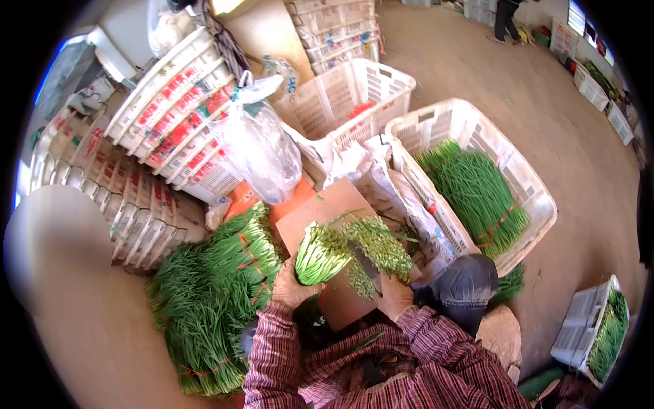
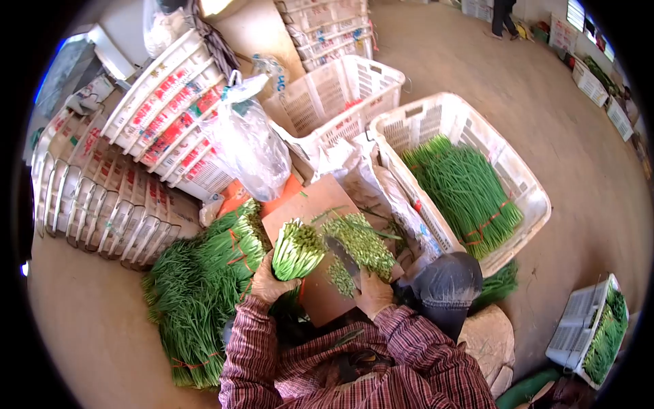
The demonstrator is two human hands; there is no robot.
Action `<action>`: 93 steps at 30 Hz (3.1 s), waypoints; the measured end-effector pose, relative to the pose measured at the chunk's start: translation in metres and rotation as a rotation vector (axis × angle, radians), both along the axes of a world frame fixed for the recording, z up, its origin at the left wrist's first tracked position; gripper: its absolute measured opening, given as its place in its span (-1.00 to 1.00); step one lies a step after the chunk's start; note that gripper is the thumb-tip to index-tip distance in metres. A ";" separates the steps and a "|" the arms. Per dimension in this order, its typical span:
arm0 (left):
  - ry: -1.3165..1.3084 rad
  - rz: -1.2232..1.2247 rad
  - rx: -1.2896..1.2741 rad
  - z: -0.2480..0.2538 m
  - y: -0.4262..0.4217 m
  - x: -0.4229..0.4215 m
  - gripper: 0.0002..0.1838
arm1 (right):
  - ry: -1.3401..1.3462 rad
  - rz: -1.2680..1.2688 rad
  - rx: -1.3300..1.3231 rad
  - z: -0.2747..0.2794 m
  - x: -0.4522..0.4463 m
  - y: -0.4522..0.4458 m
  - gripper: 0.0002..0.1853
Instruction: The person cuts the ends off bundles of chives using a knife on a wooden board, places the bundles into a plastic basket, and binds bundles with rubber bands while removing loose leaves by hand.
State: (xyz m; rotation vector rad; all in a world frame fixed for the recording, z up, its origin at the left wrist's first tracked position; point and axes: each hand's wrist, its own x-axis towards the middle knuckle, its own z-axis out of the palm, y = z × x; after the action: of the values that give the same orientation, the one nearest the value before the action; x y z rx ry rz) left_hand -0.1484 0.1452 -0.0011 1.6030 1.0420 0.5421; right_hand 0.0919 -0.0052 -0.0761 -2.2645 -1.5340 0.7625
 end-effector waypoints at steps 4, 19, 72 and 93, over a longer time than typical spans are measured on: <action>-0.418 0.090 -0.138 0.046 -0.012 -0.006 0.02 | -0.047 0.095 0.007 -0.006 0.007 0.002 -0.34; -1.390 -0.363 -0.562 0.023 -0.038 0.094 -0.22 | 1.122 0.234 0.402 0.143 0.015 -0.022 0.21; -0.706 -0.001 -0.062 0.074 -0.035 0.089 0.11 | 1.152 -0.008 0.534 0.125 0.023 -0.065 -0.35; -0.930 -0.020 -0.309 0.101 -0.094 0.110 -0.25 | 0.325 0.244 0.875 0.280 0.076 0.010 -0.45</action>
State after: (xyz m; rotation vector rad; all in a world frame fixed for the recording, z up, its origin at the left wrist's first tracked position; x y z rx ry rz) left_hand -0.0382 0.0511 0.0996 0.9025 0.3705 0.9365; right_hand 0.1678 0.0049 0.2040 -1.2750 -1.5694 0.3630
